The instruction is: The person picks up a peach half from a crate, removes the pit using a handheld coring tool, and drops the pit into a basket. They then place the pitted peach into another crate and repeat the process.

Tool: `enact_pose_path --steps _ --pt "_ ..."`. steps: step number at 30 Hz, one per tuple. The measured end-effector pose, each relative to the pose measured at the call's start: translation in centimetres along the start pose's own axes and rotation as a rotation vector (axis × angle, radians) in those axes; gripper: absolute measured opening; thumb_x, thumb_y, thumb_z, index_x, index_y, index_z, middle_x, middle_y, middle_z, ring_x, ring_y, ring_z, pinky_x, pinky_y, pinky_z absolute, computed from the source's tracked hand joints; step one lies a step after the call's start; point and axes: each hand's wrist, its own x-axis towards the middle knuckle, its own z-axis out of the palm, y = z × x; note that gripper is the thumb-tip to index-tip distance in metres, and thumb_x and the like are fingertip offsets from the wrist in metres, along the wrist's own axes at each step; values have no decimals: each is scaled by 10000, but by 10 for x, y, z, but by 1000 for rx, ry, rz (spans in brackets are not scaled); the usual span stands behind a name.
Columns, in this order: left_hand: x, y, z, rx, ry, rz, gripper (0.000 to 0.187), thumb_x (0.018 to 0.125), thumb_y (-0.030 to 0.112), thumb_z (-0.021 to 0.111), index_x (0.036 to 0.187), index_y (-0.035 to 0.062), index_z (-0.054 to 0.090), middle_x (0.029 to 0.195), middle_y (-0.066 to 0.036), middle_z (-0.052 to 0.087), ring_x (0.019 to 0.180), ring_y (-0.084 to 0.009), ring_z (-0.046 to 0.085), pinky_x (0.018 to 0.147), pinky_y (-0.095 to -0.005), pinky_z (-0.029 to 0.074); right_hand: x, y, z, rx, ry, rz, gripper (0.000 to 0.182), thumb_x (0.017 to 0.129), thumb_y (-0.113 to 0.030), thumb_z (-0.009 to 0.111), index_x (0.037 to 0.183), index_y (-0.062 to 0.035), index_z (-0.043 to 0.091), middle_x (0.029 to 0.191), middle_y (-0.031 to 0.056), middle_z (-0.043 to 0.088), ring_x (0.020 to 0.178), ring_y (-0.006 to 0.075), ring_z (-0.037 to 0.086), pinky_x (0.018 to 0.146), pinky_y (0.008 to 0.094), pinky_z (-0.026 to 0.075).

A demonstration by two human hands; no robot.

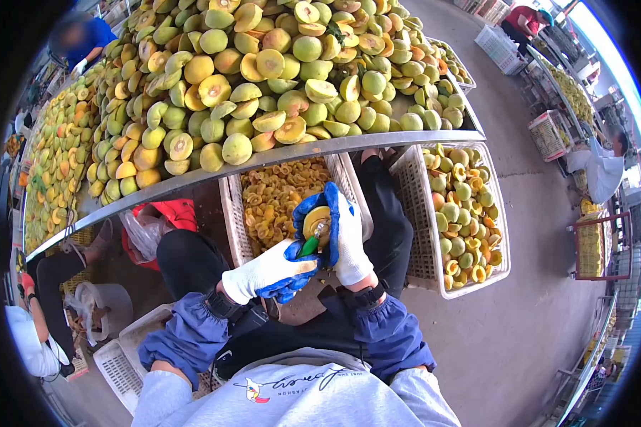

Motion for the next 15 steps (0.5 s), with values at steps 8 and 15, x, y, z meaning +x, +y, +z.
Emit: enact_pose_path --steps 8,15 --pt "7 -1 -7 52 2 9 223 942 288 636 912 88 542 644 28 492 463 -66 466 409 -231 386 4 -1 3 -31 1 83 511 998 -466 448 824 -17 619 741 121 652 619 214 631 550 322 523" --pt "19 -15 -27 -354 -181 -22 201 941 267 642 879 109 534 617 38 471 455 -72 434 405 -231 357 12 24 5 -90 99 -170 525 987 -490 456 818 -24 628 737 120 657 613 218 632 550 334 531"
